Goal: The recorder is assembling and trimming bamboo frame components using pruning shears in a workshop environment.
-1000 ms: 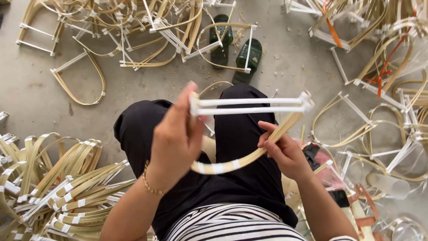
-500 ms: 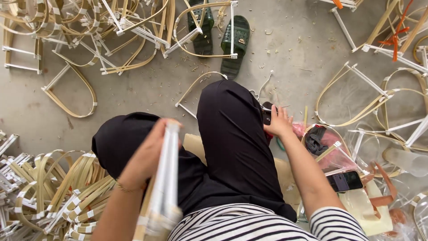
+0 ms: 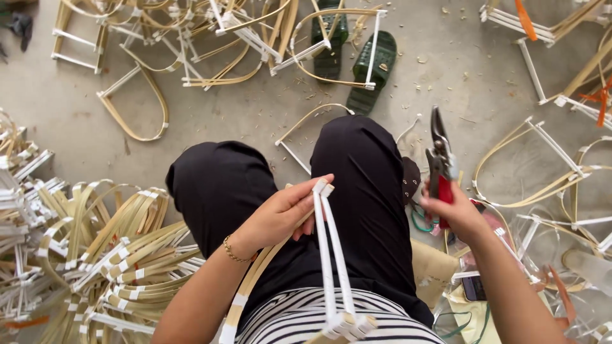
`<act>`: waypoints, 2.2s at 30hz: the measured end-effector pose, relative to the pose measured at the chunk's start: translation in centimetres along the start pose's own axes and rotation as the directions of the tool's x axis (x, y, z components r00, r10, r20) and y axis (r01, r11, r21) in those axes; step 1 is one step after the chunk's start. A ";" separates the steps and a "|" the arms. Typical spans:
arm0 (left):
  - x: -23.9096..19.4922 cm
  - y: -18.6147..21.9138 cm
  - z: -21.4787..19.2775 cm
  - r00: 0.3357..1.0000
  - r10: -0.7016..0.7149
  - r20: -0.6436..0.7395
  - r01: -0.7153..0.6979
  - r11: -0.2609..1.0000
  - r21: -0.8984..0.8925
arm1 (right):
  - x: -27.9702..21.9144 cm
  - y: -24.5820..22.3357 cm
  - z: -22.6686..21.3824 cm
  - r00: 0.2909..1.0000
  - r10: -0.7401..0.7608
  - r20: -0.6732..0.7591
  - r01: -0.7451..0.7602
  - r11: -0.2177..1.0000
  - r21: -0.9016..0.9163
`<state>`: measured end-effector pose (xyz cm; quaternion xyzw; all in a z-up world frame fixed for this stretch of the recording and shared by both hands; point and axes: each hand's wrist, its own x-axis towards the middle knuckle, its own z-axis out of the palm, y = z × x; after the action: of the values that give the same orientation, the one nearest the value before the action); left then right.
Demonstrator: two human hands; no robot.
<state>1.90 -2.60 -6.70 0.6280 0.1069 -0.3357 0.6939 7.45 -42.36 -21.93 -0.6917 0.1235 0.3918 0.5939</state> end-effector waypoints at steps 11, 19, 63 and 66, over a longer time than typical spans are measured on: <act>-5.9 1.4 0.0 0.983 0.174 0.060 -0.178 0.981 0.076 | -12.5 -13.3 12.2 0.826 -0.162 0.540 0.413 0.827 -0.382; -7.6 0.7 -1.0 0.988 0.153 -0.011 -0.151 0.984 0.099 | -12.5 -13.4 14.9 0.826 -0.219 0.520 0.496 0.720 -0.485; -10.6 1.6 -4.9 0.887 0.461 -0.032 -0.402 0.805 0.436 | -4.2 -11.4 20.0 0.840 -0.380 0.387 0.322 0.924 0.209; -5.4 -3.2 -1.8 0.900 0.435 0.027 -0.423 0.855 0.301 | -5.3 -13.1 20.3 0.924 -0.131 0.360 0.166 0.984 -0.069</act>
<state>-3.56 0.89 -6.50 0.7408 -0.0734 -0.1717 0.6453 4.30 -21.85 -8.50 -0.6456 -0.0574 0.4693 0.5997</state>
